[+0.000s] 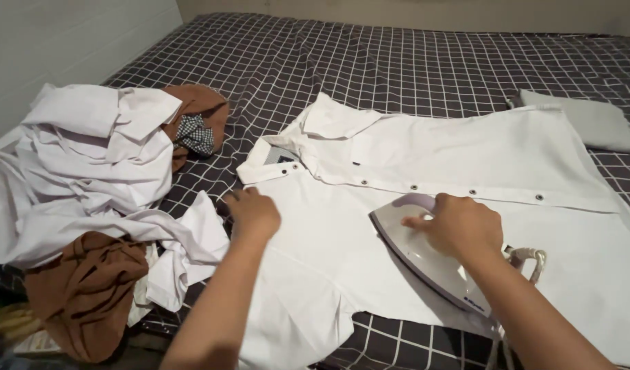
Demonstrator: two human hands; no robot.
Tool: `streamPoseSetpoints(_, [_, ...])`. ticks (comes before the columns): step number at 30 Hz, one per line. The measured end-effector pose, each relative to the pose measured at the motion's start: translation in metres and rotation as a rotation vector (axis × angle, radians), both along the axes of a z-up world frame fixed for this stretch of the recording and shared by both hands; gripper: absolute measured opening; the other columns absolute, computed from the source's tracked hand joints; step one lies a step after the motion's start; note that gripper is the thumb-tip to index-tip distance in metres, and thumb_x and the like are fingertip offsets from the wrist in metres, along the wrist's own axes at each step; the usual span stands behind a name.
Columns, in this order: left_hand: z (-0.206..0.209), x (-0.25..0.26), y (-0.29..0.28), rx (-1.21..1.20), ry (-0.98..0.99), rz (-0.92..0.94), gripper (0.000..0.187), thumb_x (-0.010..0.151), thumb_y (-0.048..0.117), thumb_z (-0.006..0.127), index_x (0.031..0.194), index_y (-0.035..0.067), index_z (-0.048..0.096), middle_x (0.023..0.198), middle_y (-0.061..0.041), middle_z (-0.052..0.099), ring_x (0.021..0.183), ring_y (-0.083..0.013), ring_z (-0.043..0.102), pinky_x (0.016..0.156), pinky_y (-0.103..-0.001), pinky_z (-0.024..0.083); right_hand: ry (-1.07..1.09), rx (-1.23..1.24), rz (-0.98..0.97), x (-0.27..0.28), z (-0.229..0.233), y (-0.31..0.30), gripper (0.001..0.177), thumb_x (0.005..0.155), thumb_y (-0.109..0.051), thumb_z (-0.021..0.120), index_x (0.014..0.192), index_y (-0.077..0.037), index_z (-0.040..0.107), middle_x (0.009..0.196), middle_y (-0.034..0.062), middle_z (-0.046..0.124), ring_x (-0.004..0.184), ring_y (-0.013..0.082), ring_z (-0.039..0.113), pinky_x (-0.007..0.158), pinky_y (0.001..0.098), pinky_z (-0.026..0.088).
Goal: Ironing a white button-down shirt on a bed.
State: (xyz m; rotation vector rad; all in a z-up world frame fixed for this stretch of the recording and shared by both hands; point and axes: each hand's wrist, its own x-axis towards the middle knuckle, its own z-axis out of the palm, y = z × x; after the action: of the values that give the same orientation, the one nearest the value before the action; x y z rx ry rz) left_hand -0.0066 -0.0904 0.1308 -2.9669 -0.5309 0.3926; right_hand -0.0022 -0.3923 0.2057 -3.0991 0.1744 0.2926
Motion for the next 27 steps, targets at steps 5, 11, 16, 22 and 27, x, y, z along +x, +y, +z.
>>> streamPoseSetpoints(5, [-0.079,0.041,-0.003,-0.093,-0.301,-0.107,0.056,0.101,0.039,0.044,0.146,0.007,0.053,0.163,-0.013,0.037,0.149,-0.0292,0.034,0.119,-0.049,0.028,-0.013,-0.066,0.237,0.009,-0.009,0.004,0.070,0.070,-0.082,0.070,0.101,-0.020,0.074,0.085,0.0029,0.077,0.084,0.0209,0.076,0.074,0.0374,0.058])
streamPoseSetpoints(11, [-0.116,0.056,0.007,-0.157,-0.407,-0.124,0.064,0.101,0.045,0.041,0.154,0.009,0.037,0.166,-0.008,0.024,0.154,-0.0251,0.018,0.121,-0.050,0.016,-0.082,0.043,0.309,0.034,-0.027,0.045,0.065,0.067,-0.080,0.073,0.097,-0.023,0.077,0.083,0.0024,0.077,0.084,0.0229,0.076,0.074,0.0391,0.057])
streamPoseSetpoints(16, [-0.127,0.058,0.008,-0.212,-0.440,-0.075,0.061,0.101,0.042,0.040,0.155,0.012,0.038,0.166,-0.006,0.025,0.154,-0.0242,0.019,0.123,-0.049,0.014,-0.138,0.123,0.311,0.067,-0.041,0.102,0.064,0.068,-0.075,0.077,0.100,-0.020,0.077,0.090,0.0060,0.076,0.088,0.0268,0.075,0.074,0.0430,0.057])
streamPoseSetpoints(22, [-0.125,0.057,0.008,-0.218,-0.480,-0.082,0.060,0.101,0.039,0.041,0.153,0.011,0.040,0.166,-0.006,0.027,0.154,-0.0248,0.020,0.123,-0.048,0.015,-0.250,0.197,0.284,0.114,-0.067,0.157,0.064,0.070,-0.069,0.080,0.099,-0.012,0.078,0.090,0.0110,0.077,0.086,0.0290,0.075,0.072,0.0417,0.057])
streamPoseSetpoints(27, [-0.128,0.060,0.009,-0.223,-0.486,-0.076,0.061,0.100,0.039,0.043,0.153,0.010,0.039,0.165,-0.007,0.027,0.153,-0.0250,0.020,0.122,-0.048,0.013,-0.194,0.204,0.279,0.122,-0.058,0.161,0.066,0.072,-0.070,0.081,0.094,-0.007,0.080,0.093,0.0121,0.078,0.088,0.0280,0.076,0.074,0.0404,0.058])
